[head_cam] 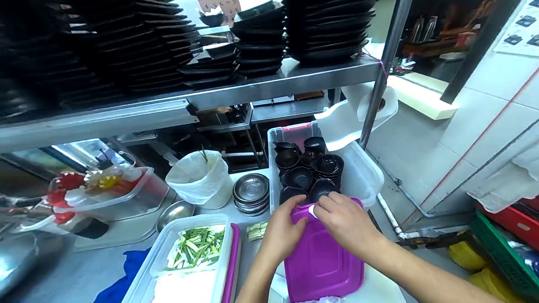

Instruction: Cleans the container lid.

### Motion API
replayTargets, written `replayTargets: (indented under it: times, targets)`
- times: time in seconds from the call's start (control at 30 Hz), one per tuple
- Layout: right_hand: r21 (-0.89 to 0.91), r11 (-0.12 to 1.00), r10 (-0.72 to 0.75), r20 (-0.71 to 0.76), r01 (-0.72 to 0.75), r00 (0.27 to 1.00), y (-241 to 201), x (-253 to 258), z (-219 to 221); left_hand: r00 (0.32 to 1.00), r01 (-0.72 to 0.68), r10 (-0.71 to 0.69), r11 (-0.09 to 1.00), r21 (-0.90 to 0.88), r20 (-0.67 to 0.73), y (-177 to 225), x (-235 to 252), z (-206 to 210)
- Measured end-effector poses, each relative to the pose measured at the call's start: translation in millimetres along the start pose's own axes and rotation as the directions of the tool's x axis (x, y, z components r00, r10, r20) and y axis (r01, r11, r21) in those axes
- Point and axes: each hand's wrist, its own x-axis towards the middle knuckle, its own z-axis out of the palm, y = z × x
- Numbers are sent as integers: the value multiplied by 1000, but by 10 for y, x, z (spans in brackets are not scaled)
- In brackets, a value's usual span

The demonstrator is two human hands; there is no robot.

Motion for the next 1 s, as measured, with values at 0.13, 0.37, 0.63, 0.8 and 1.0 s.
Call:
replayTargets:
  times: [0.13, 0.37, 0.63, 0.8, 1.0]
  targets:
    - [64, 985, -155, -55, 158, 986, -39, -24, -32, 998, -43, 41, 998, -50, -44, 20, -190, -10]
    - [135, 967, -200, -128, 217, 971, -117, -127, -143, 999, -41, 40, 956, -290, -9, 92, -345, 67]
    - [91, 995, -47, -47, 52, 998, 124, -485, -138, 999, 37, -37, 998, -44, 14, 159, -527, 260]
    - [154, 963, 223, 15, -223, 975, 639, -716, -27, 994, -101, 102, 995, 25, -46, 178, -587, 334]
    - [438, 602, 556, 370, -668, 744, 845, -934, 76, 980, -166, 171, 985, 47, -104, 156, -613, 373]
